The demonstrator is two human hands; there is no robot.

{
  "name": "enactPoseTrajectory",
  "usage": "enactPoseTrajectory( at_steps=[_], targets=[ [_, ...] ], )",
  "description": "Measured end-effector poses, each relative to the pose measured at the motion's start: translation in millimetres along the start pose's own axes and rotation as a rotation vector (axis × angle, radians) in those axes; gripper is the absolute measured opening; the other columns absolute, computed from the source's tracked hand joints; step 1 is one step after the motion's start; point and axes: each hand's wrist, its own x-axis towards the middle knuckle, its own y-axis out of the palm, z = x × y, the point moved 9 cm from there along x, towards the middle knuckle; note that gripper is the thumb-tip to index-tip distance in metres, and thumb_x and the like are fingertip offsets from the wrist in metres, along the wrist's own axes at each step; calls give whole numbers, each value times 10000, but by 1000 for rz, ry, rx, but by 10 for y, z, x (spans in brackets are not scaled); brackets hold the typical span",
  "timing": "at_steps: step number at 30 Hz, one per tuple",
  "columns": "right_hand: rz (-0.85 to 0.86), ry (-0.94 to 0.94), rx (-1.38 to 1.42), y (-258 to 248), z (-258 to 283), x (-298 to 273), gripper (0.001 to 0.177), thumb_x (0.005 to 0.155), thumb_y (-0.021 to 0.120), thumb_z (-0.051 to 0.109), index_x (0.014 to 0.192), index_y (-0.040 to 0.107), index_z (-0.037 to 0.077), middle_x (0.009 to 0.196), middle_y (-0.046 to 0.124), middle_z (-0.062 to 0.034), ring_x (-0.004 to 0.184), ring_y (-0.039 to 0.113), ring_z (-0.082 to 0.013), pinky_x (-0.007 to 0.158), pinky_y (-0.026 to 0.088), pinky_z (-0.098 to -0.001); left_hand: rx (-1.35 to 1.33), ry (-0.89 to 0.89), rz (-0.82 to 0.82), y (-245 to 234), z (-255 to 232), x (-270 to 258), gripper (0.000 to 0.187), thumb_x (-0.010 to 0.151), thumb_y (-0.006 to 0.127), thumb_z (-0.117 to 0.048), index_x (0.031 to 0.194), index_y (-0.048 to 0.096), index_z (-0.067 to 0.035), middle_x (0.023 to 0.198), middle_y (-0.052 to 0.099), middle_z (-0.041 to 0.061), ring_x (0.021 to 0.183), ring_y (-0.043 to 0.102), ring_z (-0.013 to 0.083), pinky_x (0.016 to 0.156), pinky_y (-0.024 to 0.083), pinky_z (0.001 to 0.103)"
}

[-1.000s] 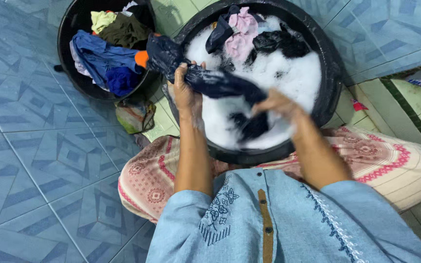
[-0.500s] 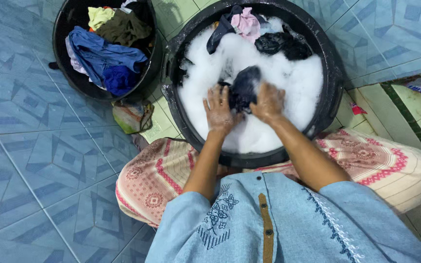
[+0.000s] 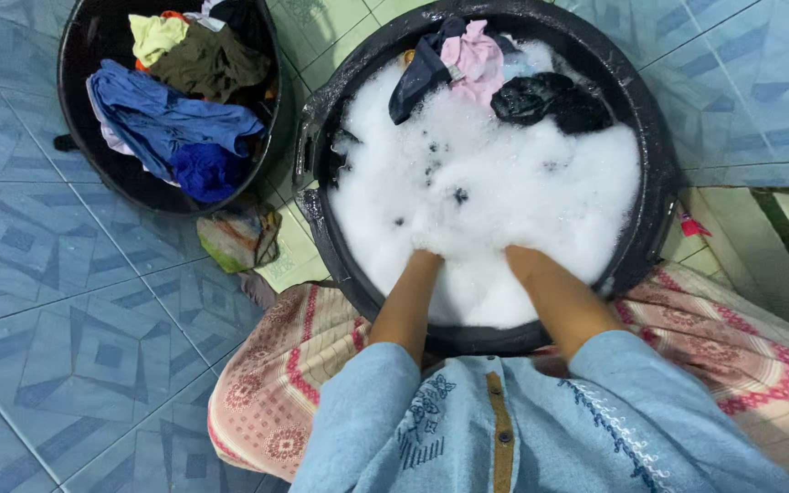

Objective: The person washes clothes in a basin with soapy water by hand, scrubbing individual garments and wringing them out.

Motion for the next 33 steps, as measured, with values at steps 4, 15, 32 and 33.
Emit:
enactPoseTrajectory(
  at_steps=[4, 15, 32, 33],
  targets=[
    [-44, 20, 31, -363, -148, -62, 618, 799, 774, 146, 1333, 526, -42, 1233, 657, -185, 1109, 628, -296, 959, 514, -469, 28, 63, 5, 95, 105, 57, 895, 834, 674, -653, 1455, 488, -35, 1521, 407, 206, 1400, 385, 384, 1165, 288, 523],
    [-39, -753, 1099, -2449, 904, -2041, 504, 805, 768, 27, 1277, 596, -22, 1140, 729, -96, 1004, 729, -160, 923, 627, -315, -453, 347, -1111, -1081, -335, -1404, 805, 815, 736, -409, 1465, 485, -7, 1407, 602, 184, 1319, 556, 354, 1176, 375, 494],
    [-32, -60, 203, -1774, 540, -1874, 1008, 850, 753, 110, 1613, 113, 268, 1164, 585, -263, 1047, 651, -469, 958, 532, -530, -115, -4, -705, -1306, 24, -1787, 1157, 650, 899, -242, 1601, 242, -209, 1524, 359, 142, 1404, 376, 414, 1092, 387, 621],
    [-85, -73, 128, -1613, 489, -1666, 997, 840, 788, 122, 1585, 145, 274, 1298, 510, -297, 1157, 569, -531, 1002, 482, -569, -104, -14, -560, -1239, -41, -1730, 1245, 640, 924, -318, 1602, 142, -208, 1573, 238, 179, 1435, 284, 448, 1098, 349, 638]
  ],
)
